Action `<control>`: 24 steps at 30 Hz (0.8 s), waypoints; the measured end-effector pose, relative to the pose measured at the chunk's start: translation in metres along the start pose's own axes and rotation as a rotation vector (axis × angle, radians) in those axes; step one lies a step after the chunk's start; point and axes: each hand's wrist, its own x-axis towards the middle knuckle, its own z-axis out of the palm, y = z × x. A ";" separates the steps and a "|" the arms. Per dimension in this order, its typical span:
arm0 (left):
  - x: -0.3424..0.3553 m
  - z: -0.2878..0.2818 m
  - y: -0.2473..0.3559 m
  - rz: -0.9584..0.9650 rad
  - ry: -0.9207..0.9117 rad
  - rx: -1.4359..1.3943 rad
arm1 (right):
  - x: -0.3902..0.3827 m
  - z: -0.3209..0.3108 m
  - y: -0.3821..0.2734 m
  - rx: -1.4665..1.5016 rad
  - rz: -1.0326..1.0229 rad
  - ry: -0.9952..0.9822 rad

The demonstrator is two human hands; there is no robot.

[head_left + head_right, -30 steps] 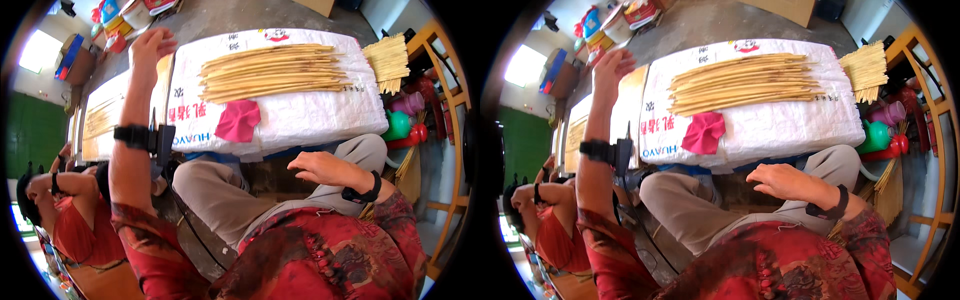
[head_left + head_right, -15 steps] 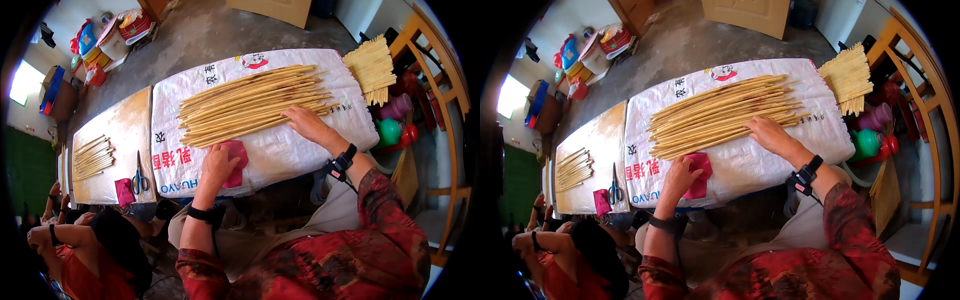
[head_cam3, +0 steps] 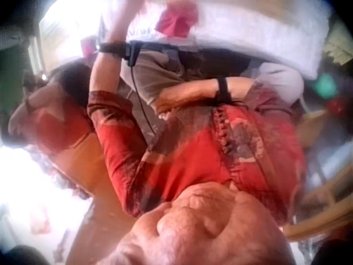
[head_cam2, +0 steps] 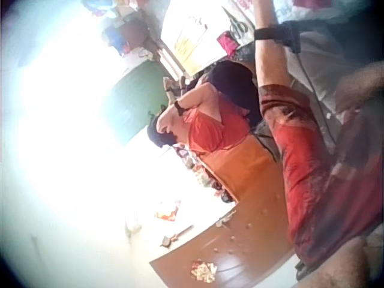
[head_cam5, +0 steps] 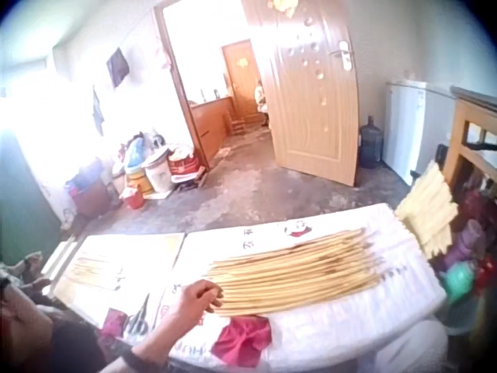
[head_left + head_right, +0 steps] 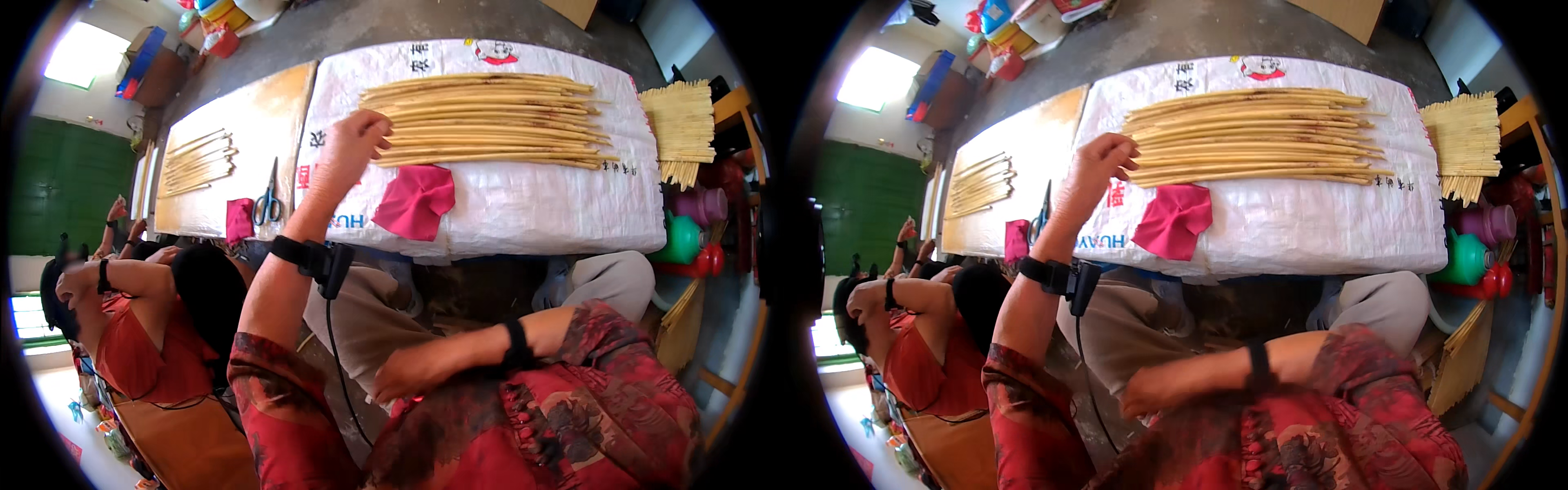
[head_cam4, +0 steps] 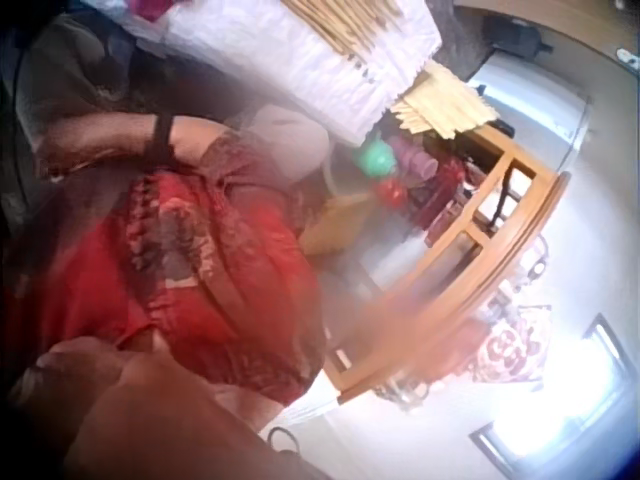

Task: The person groups wooden sticks together on a table, ties them with paper bands, bundles them with string, and stacks the assembled wooden mats on shelves.

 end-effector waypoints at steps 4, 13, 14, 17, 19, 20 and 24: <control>-0.005 0.011 0.020 0.152 -0.082 0.020 | 0.057 0.024 -0.024 0.349 -0.060 -0.071; -0.034 0.068 0.060 0.361 -0.262 -0.069 | 0.052 0.053 -0.015 0.105 0.556 -0.371; -0.038 0.070 0.065 0.444 -0.270 0.011 | 0.053 0.054 -0.018 0.049 0.600 -0.421; -0.047 0.068 0.076 0.549 -0.338 0.102 | 0.059 0.046 -0.024 0.043 0.680 -0.499; -0.048 0.071 0.088 0.594 -0.379 0.098 | 0.062 0.047 -0.026 0.102 0.738 -0.496; -0.046 0.072 0.090 0.612 -0.373 0.096 | 0.064 0.052 -0.025 0.282 0.610 -0.324; -0.040 0.076 0.096 0.480 -0.445 -0.043 | 0.073 0.064 -0.015 0.536 0.185 -0.032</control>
